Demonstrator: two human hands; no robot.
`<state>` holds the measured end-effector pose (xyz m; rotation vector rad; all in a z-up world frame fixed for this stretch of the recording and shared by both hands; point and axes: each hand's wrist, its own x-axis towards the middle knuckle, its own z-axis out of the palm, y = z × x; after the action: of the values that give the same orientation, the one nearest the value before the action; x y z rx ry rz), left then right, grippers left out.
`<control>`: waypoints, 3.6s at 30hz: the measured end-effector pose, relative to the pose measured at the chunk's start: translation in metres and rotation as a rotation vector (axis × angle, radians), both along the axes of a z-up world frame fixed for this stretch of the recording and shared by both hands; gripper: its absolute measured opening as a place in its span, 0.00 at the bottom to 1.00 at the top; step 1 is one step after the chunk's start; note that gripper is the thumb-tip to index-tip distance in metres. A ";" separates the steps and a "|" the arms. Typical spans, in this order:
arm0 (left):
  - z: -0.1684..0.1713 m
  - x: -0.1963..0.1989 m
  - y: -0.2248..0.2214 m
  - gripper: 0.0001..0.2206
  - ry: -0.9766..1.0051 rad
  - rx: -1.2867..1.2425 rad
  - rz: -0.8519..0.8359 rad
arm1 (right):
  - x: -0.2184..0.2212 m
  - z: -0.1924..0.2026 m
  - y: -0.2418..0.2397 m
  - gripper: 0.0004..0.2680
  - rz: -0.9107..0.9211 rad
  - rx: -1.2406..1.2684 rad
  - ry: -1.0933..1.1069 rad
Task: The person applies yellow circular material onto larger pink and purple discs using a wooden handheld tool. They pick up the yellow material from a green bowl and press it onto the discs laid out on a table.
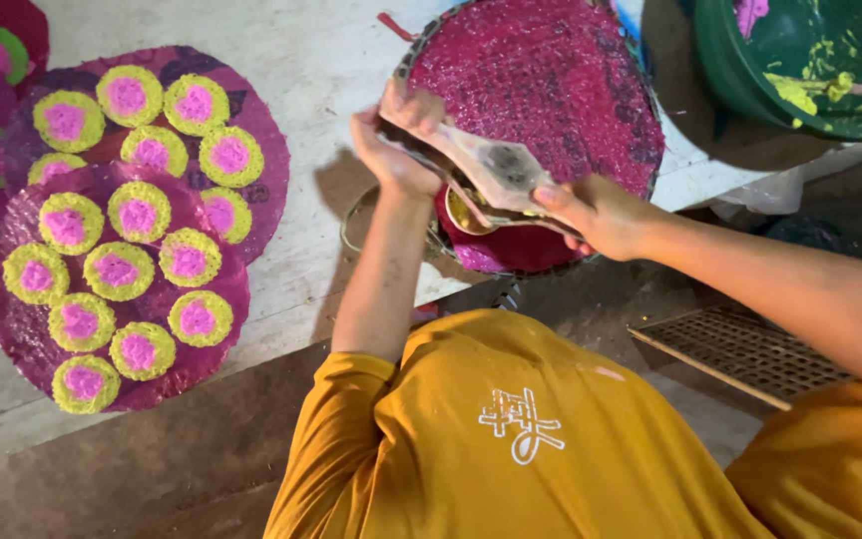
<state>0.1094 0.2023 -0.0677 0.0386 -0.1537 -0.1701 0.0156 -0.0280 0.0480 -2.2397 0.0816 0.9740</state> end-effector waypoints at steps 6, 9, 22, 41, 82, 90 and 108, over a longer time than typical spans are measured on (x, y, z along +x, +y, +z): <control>-0.002 -0.011 -0.017 0.28 0.281 0.616 -0.169 | 0.001 0.013 -0.067 0.24 0.122 -0.005 -0.112; 0.004 -0.021 0.004 0.32 -0.263 1.356 -0.076 | -0.019 0.019 -0.104 0.29 -0.140 0.102 -0.078; 0.007 -0.041 0.031 0.58 -0.726 2.093 -0.059 | -0.071 -0.021 -0.110 0.37 -0.548 0.762 -0.273; 0.022 0.051 -0.005 0.30 -0.065 -0.038 -0.311 | 0.052 -0.006 -0.037 0.28 -0.191 0.382 0.306; -0.012 0.055 0.007 0.24 0.090 0.538 -0.107 | 0.078 -0.007 -0.064 0.33 0.038 -0.055 -0.217; 0.004 0.025 0.049 0.52 -0.851 1.941 -0.104 | -0.020 -0.036 -0.116 0.35 -0.549 0.588 -0.473; 0.058 0.120 -0.009 0.60 -1.061 2.059 -0.083 | -0.111 -0.063 -0.099 0.29 -0.946 0.593 -0.723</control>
<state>0.2295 0.1937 -0.0095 2.2034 -0.9825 -0.3139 -0.0954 -0.1272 -0.0147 -1.5611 0.4152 -0.3042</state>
